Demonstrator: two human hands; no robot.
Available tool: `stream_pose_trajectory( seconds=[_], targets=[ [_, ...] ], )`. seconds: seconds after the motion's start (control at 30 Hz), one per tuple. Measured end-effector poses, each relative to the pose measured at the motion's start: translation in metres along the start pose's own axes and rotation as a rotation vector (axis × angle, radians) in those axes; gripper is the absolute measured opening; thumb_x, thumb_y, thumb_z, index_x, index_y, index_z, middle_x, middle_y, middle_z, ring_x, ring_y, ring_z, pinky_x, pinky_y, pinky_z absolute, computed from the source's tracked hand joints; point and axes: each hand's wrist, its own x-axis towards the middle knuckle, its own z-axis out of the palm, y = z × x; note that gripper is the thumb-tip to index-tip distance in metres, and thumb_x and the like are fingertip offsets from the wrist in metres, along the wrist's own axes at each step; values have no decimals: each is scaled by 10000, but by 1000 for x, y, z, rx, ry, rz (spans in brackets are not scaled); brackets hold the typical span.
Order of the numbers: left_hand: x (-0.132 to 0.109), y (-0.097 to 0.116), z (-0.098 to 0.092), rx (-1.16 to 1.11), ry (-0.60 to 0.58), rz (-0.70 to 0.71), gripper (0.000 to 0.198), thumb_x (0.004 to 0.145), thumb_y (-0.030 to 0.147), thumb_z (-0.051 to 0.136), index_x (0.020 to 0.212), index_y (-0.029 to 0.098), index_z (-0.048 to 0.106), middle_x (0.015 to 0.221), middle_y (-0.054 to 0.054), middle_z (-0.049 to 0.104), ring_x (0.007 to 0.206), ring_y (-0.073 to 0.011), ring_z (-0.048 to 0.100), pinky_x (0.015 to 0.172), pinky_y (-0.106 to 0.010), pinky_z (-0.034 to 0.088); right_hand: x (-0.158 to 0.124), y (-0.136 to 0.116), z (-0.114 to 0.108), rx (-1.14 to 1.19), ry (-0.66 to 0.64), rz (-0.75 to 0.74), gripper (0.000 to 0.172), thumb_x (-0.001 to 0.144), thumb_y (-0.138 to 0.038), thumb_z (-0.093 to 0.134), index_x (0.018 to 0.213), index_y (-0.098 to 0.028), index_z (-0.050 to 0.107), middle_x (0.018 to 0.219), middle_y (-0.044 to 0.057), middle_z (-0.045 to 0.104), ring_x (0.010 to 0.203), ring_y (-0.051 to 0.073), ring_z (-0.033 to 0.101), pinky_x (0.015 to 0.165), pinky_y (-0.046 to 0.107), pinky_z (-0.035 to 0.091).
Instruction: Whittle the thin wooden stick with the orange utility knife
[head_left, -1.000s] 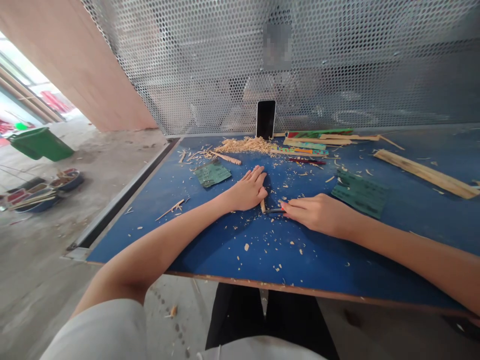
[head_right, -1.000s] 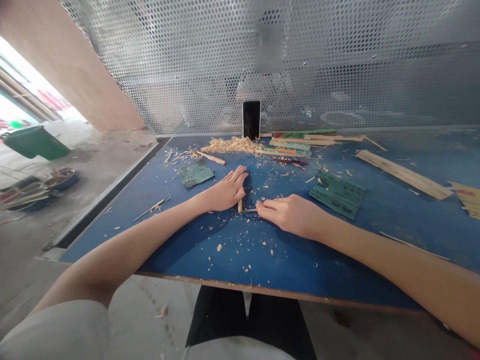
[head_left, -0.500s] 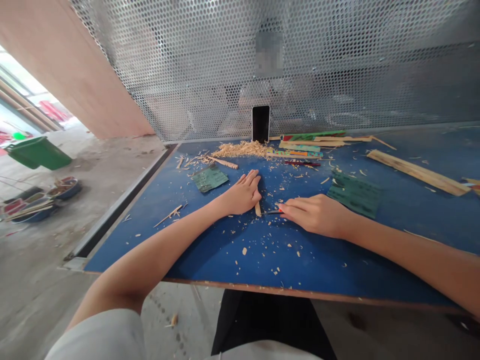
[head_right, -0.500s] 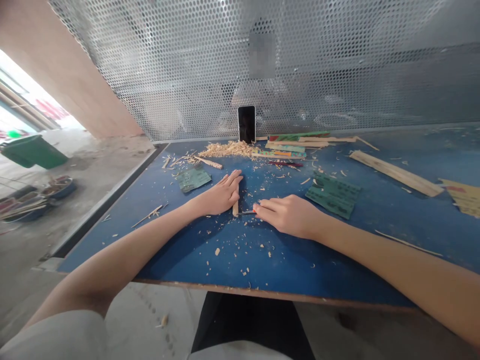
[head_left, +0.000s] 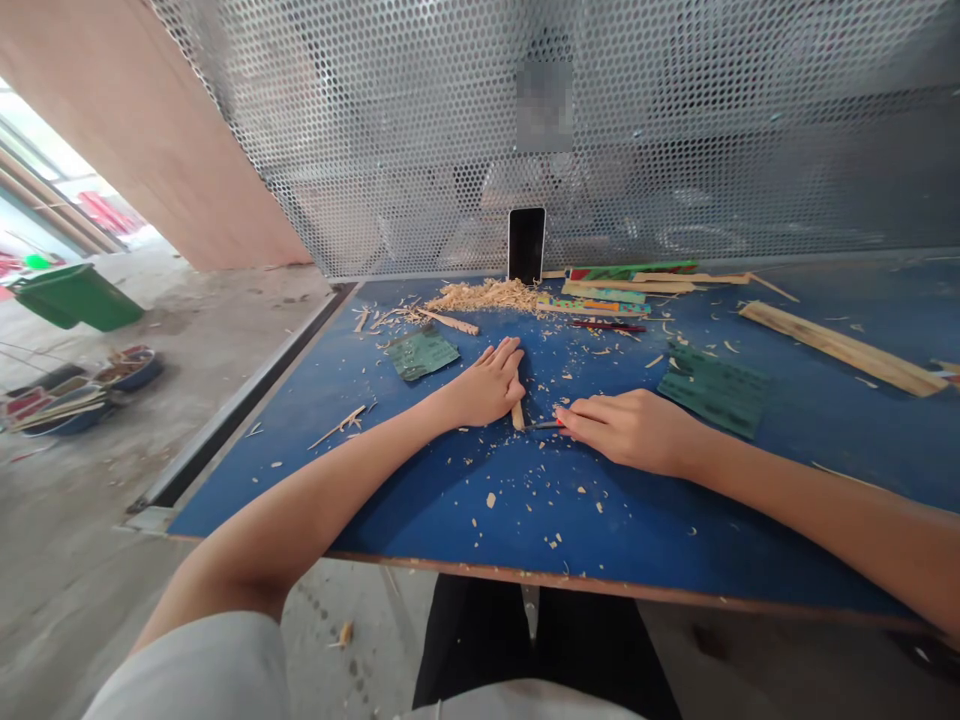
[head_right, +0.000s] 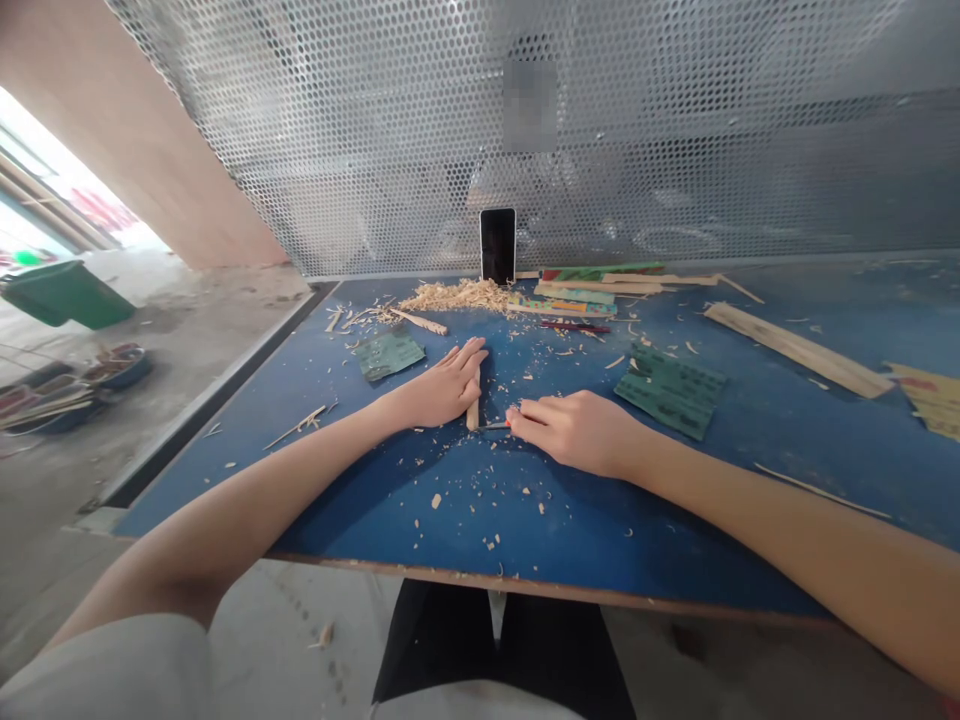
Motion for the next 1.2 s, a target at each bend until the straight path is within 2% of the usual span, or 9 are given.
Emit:
stream_pose_trajectory(
  seconds=[0.2, 0.37, 0.7, 0.9, 1.07, 1.2],
  targets=[
    [-3, 0, -6, 47, -89, -17, 638, 1086, 282, 175, 1618, -59, 261, 1740, -278, 183, 1660, -323, 60, 1340, -517, 173, 2, -1, -2, 49, 33, 27, 190, 1054, -137, 558, 1212, -129, 663, 1143, 85, 768, 912, 175, 732, 721, 286, 557],
    [-5, 3, -9, 56, -94, -65, 660, 1090, 305, 179, 1640, -58, 215, 1745, -269, 123, 1660, -306, 95, 1345, -500, 161, 9, -4, -4, 107, 84, 84, 210, 1079, -224, 575, 1248, -109, 624, 1063, 71, 765, 861, 173, 739, 667, 294, 528],
    [-1, 9, -4, 113, -12, -71, 657, 1066, 299, 228, 1593, -84, 317, 1694, -298, 296, 1646, -331, 189, 1333, -521, 180, 15, -6, -3, 9, 19, 146, 238, 1113, -337, 535, 1182, -157, 674, 864, 11, 722, 688, 138, 668, 551, 309, 376],
    [1, 11, -1, 39, 11, -87, 818, 1104, 546, 165, 1610, -86, 281, 1717, -302, 233, 1655, -346, 132, 1346, -493, 141, 16, -6, -4, 23, 17, 154, 253, 1119, -336, 518, 1111, -158, 698, 919, 30, 748, 727, 135, 683, 558, 302, 371],
    [1, 6, 1, 4, 14, 4, 697, 1098, 410, 192, 1632, -35, 242, 1728, -263, 250, 1665, -299, 99, 1346, -484, 135, 15, -5, -3, 55, 2, 153, 271, 1114, -353, 526, 1077, -155, 707, 919, 38, 753, 747, 147, 695, 582, 294, 385],
    [2, 6, 5, -44, 64, 20, 664, 1092, 365, 220, 1665, 33, 180, 1751, -233, 213, 1663, -321, 92, 1337, -517, 150, 16, -5, -2, 52, -19, 152, 299, 1119, -358, 507, 1061, -159, 721, 880, 43, 750, 720, 153, 686, 573, 293, 367]
  ],
)
